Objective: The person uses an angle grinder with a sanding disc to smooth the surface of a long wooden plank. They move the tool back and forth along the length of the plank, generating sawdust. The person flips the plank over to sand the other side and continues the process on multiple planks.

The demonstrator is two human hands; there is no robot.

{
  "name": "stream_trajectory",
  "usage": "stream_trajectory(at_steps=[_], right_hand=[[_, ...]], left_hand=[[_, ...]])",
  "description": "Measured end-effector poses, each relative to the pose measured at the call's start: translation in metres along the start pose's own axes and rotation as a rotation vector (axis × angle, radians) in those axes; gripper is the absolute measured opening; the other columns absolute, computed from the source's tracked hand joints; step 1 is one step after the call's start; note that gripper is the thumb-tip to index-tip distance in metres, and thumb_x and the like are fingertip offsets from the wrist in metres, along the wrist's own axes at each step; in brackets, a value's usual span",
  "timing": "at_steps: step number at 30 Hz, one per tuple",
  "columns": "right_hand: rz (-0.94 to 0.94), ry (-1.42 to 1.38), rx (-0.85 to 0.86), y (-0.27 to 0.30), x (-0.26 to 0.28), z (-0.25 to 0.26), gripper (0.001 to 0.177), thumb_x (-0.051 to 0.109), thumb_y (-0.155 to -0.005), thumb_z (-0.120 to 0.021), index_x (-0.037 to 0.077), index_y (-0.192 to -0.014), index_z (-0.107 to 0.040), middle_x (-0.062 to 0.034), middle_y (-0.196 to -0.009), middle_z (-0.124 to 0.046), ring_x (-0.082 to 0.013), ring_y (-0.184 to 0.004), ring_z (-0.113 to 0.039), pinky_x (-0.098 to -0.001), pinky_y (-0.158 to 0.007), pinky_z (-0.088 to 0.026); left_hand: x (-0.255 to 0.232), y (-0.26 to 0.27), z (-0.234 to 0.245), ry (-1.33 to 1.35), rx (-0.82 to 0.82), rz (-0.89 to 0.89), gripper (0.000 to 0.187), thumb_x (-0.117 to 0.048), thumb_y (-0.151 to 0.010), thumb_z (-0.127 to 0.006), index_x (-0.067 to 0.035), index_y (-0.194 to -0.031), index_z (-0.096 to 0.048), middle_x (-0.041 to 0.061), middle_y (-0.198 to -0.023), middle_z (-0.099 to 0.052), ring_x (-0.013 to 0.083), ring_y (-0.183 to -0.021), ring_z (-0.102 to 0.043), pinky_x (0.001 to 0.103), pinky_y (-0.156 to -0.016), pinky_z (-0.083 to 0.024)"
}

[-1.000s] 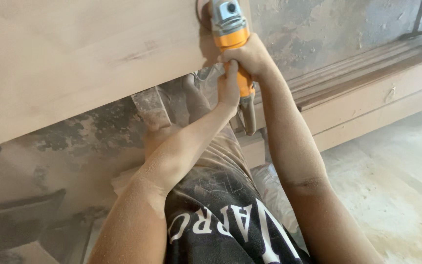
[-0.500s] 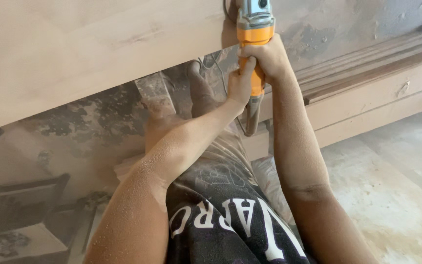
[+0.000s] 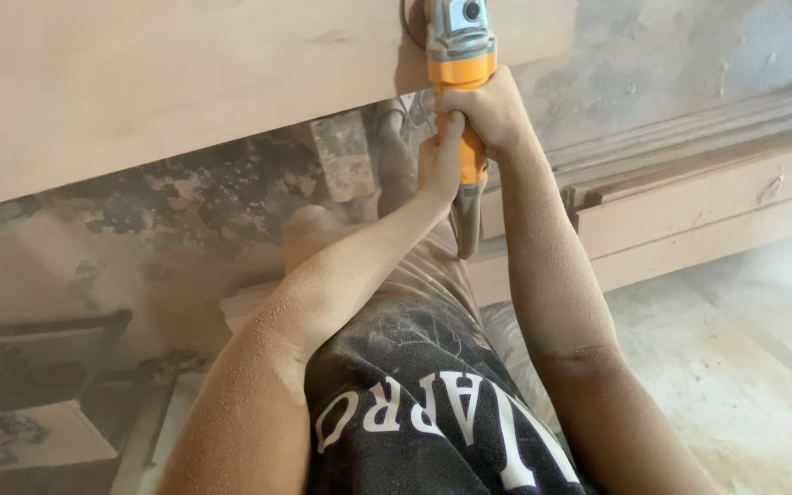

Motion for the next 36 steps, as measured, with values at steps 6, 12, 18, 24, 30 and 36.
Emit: stream_trajectory(at_steps=[6, 12, 18, 24, 30, 36], right_hand=[[0.013, 0.11, 0.044, 0.002, 0.002, -0.051, 0.022, 0.007, -0.07, -0.076, 0.0, -0.091, -0.072, -0.0059, -0.083, -0.072, -0.0137, -0.071, -0.07, -0.0296, -0.065, -0.06], [0.005, 0.291, 0.132, -0.001, 0.004, -0.113, 0.03, 0.012, -0.065, -0.083, 0.004, -0.092, -0.073, -0.0051, -0.083, -0.075, -0.0158, -0.072, -0.073, -0.0312, -0.068, -0.063], [-0.042, 0.772, 0.113, -0.004, 0.002, -0.165, 0.054, 0.043, -0.051, -0.087, 0.01, -0.092, -0.078, -0.0068, -0.085, -0.078, -0.0186, -0.075, -0.076, -0.0325, -0.071, -0.06], [0.018, 0.775, 0.208, 0.0, -0.004, -0.163, 0.053, 0.041, -0.054, -0.088, 0.007, -0.093, -0.077, -0.0113, -0.086, -0.078, -0.0203, -0.076, -0.076, -0.0322, -0.075, -0.061], [-0.124, 0.418, 0.082, 0.013, -0.023, -0.032, 0.036, 0.021, -0.064, -0.083, 0.011, -0.095, -0.07, -0.0033, -0.087, -0.075, -0.014, -0.076, -0.074, -0.0308, -0.075, -0.064], [-0.082, 0.059, -0.08, 0.033, -0.047, 0.098, 0.031, 0.008, -0.067, -0.077, 0.005, -0.096, -0.068, -0.0054, -0.087, -0.071, -0.018, -0.075, -0.071, -0.0333, -0.071, -0.063]], left_hand=[[-0.009, 0.011, 0.038, 0.145, 0.015, 0.037, 0.068, -0.06, -0.098, -0.053, 0.007, -0.104, -0.064, 0.013, -0.081, -0.07, 0.0222, -0.066, -0.069, 0.034, -0.056, -0.056], [-0.019, 0.015, 0.105, 0.158, -0.223, -0.005, 0.065, -0.06, -0.1, -0.049, 0.002, -0.116, -0.06, 0.013, -0.098, -0.068, 0.021, -0.082, -0.068, 0.033, -0.068, -0.056], [-0.03, 0.04, 0.159, 0.345, -0.307, 0.0, 0.063, -0.059, -0.1, -0.046, -0.002, -0.127, -0.055, 0.011, -0.11, -0.065, 0.0199, -0.094, -0.066, 0.033, -0.078, -0.054], [-0.017, 0.042, 0.144, 0.355, -0.315, 0.041, 0.063, -0.057, -0.101, -0.044, -0.006, -0.137, -0.049, 0.008, -0.122, -0.062, 0.0188, -0.106, -0.063, 0.033, -0.087, -0.053], [0.042, 0.016, 0.048, 0.165, -0.237, 0.071, 0.065, -0.056, -0.101, -0.041, -0.011, -0.147, -0.043, 0.006, -0.134, -0.059, 0.0178, -0.118, -0.061, 0.033, -0.096, -0.052], [0.094, 0.003, -0.055, -0.062, -0.03, 0.1, 0.065, -0.06, -0.094, -0.06, 0.004, -0.106, -0.071, 0.009, -0.092, -0.073, 0.0187, -0.078, -0.07, 0.034, -0.067, -0.056]])
Point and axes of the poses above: each hand's wrist, its own y-axis away from the middle knuckle, its own z-axis out of the back of the hand, x = y × z, the point moved 8 cm from there along -y, towards the middle knuckle
